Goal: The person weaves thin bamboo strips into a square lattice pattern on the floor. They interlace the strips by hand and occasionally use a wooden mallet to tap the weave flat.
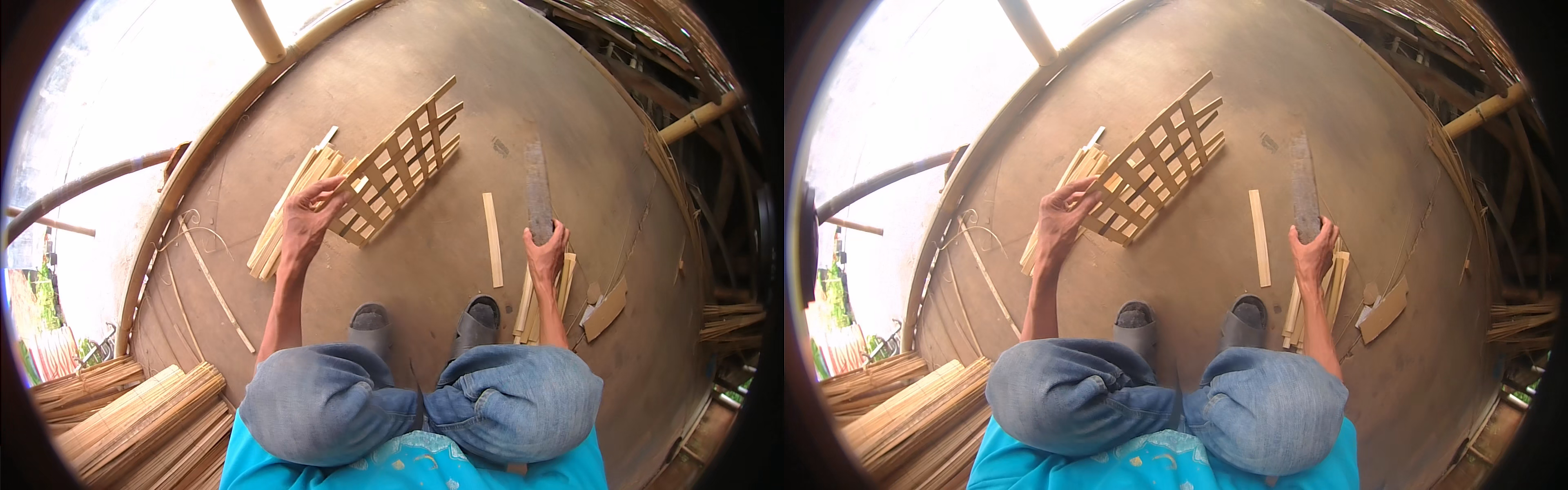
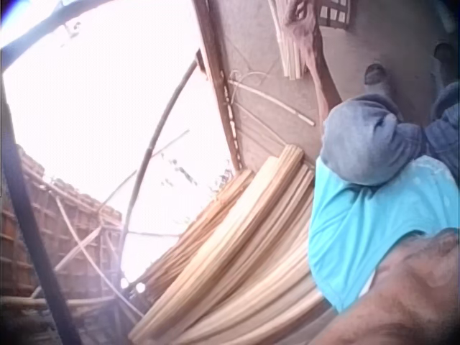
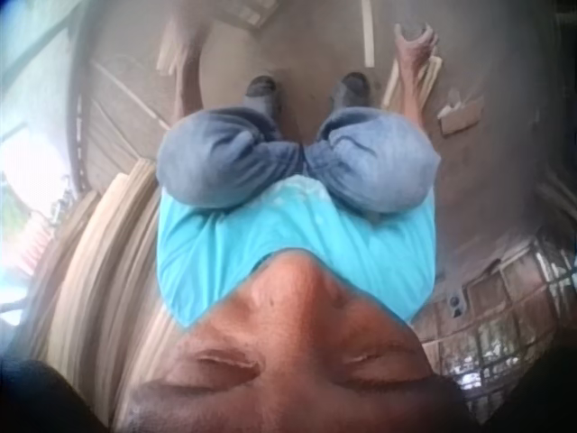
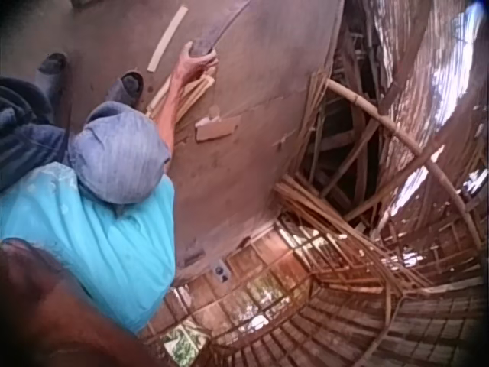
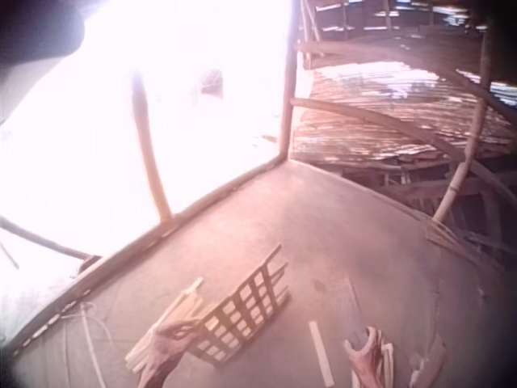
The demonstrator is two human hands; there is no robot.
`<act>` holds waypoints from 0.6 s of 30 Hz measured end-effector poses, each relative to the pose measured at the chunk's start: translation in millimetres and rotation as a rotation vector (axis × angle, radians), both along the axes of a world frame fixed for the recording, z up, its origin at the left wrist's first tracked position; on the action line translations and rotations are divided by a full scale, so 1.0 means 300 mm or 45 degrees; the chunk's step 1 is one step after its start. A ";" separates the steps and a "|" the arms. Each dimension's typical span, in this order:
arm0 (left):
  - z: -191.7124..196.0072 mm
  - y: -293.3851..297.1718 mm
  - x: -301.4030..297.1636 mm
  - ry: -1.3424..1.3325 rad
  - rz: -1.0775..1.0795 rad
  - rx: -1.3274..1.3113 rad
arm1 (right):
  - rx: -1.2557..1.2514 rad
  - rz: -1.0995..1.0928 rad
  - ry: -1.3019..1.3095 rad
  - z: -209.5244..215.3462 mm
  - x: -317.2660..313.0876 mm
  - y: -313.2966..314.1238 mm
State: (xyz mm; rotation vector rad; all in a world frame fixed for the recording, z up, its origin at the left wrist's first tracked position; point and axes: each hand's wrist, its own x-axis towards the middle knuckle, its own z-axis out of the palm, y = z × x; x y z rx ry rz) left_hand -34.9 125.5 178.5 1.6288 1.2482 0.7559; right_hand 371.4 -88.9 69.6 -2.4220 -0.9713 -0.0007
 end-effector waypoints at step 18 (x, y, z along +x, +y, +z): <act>-0.126 -0.127 0.053 -0.469 0.183 -0.049 | 0.174 1.211 -0.182 0.597 -0.489 0.277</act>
